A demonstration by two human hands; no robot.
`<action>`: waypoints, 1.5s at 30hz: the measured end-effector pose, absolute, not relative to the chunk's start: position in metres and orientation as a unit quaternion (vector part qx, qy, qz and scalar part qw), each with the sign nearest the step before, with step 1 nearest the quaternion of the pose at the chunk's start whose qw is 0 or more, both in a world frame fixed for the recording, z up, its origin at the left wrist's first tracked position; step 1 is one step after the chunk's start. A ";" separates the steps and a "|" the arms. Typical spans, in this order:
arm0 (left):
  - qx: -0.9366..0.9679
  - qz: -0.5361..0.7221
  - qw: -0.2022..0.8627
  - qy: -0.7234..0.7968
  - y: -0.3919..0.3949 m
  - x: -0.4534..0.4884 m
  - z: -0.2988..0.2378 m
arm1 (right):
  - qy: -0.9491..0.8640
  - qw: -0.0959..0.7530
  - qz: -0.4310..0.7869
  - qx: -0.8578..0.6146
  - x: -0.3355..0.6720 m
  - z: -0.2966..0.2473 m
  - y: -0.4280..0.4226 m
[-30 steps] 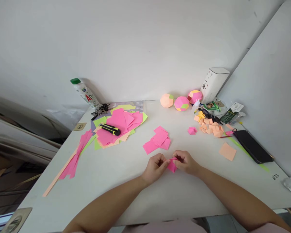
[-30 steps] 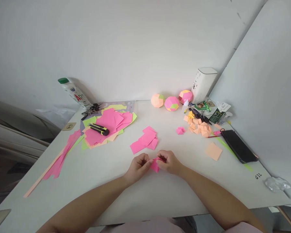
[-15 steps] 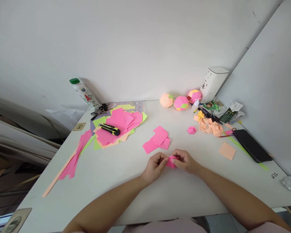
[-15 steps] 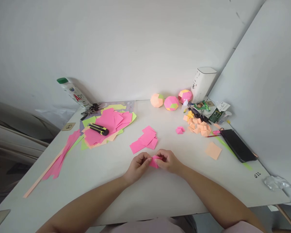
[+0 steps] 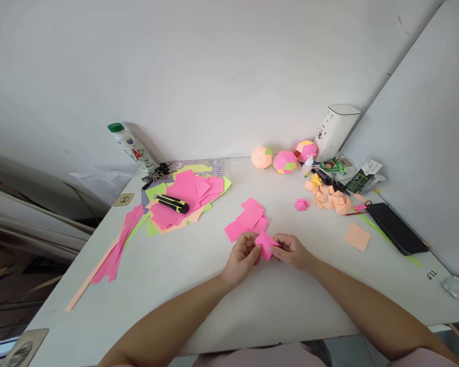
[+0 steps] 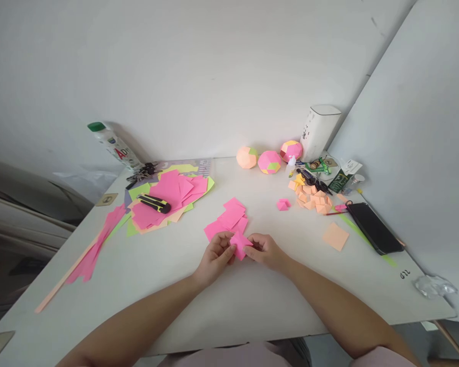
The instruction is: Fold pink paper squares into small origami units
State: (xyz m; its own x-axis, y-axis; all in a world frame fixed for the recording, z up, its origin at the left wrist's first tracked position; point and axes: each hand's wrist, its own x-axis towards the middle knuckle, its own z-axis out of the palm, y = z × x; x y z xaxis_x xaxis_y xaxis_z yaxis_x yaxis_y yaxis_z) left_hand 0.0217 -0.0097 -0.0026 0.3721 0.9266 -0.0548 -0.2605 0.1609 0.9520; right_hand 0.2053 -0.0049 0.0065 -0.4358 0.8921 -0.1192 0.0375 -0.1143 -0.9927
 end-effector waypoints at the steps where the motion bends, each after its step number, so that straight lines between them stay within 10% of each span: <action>1: 0.475 0.442 0.678 0.346 -0.010 0.022 -0.003 | -0.568 0.347 0.625 -0.407 0.205 0.007 -0.005; 45: 0.515 0.393 0.660 0.381 -0.010 0.022 -0.003 | -0.621 0.356 0.560 -0.416 0.202 0.003 -0.007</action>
State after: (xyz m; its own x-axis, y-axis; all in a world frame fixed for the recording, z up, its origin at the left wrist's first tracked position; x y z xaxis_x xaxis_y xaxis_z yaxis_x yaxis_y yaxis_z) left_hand 0.0221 -0.0097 -0.0030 0.4000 0.9113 -0.0979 -0.1271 0.1609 0.9788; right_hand 0.2016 -0.0075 0.0030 -0.3995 0.9164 -0.0236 0.1182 0.0260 -0.9926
